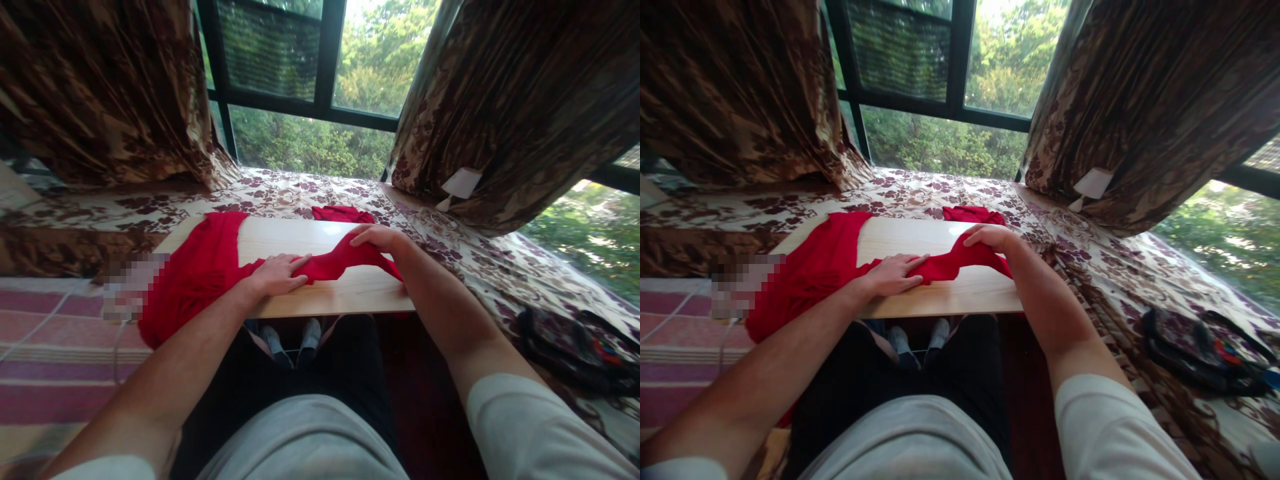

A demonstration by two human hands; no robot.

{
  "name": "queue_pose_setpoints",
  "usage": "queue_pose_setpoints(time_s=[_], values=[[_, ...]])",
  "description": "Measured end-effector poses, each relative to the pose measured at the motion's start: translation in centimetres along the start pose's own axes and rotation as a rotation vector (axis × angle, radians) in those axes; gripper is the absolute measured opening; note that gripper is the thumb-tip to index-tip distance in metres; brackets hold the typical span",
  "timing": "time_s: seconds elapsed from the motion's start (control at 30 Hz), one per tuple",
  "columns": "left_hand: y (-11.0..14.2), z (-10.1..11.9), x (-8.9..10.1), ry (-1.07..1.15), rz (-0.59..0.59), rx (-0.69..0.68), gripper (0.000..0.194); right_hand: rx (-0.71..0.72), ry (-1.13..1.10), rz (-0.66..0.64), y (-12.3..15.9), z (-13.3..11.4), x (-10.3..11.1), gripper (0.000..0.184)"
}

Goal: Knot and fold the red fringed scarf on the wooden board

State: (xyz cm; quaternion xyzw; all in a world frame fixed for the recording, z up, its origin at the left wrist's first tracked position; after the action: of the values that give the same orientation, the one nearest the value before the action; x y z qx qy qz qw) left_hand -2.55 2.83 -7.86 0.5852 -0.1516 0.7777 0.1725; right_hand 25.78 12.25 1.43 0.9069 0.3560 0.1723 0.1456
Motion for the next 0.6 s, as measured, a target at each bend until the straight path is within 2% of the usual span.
queue_pose_setpoints(time_s=[0.13, 0.27, 0.37, 0.47, 0.6], values=[[-0.3, -0.8, 0.2, 0.236, 0.027, 0.006, 0.085, 0.025, 0.053, -0.030, -2.7, -2.4, -3.6, 0.018], [-0.1, -1.4, 1.4, 0.872, 0.093, -0.041, 0.089, 0.068, 0.092, -0.105, -5.2, -4.4, -7.4, 0.013], [0.0, -1.8, 2.8, 1.250, 0.269, -0.077, 0.084, 0.044, 0.093, -0.164, -7.2, -4.9, -9.6, 0.008], [-0.3, -2.4, 4.0, 1.260, 0.408, 0.039, 0.077, 0.017, 0.090, -0.233, -9.0, -4.8, -11.0, 0.012], [-1.0, -3.3, 4.4, 1.199, 0.363, 0.165, 0.074, 0.044, 0.085, -0.232, -10.4, -4.2, -11.4, 0.019]])
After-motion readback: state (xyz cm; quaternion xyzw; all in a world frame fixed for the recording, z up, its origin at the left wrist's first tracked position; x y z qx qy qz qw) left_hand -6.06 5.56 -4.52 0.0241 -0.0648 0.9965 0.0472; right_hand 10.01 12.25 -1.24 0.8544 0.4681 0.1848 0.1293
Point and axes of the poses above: each hand's wrist, its own y-axis away from the middle knuckle, its own x-axis out of the back of the hand, z = x × y, the point moved 1 cm from there along -y, towards the middle knuckle, and after that the axes turned 3 degrees about -x, right-handed, at the moved point
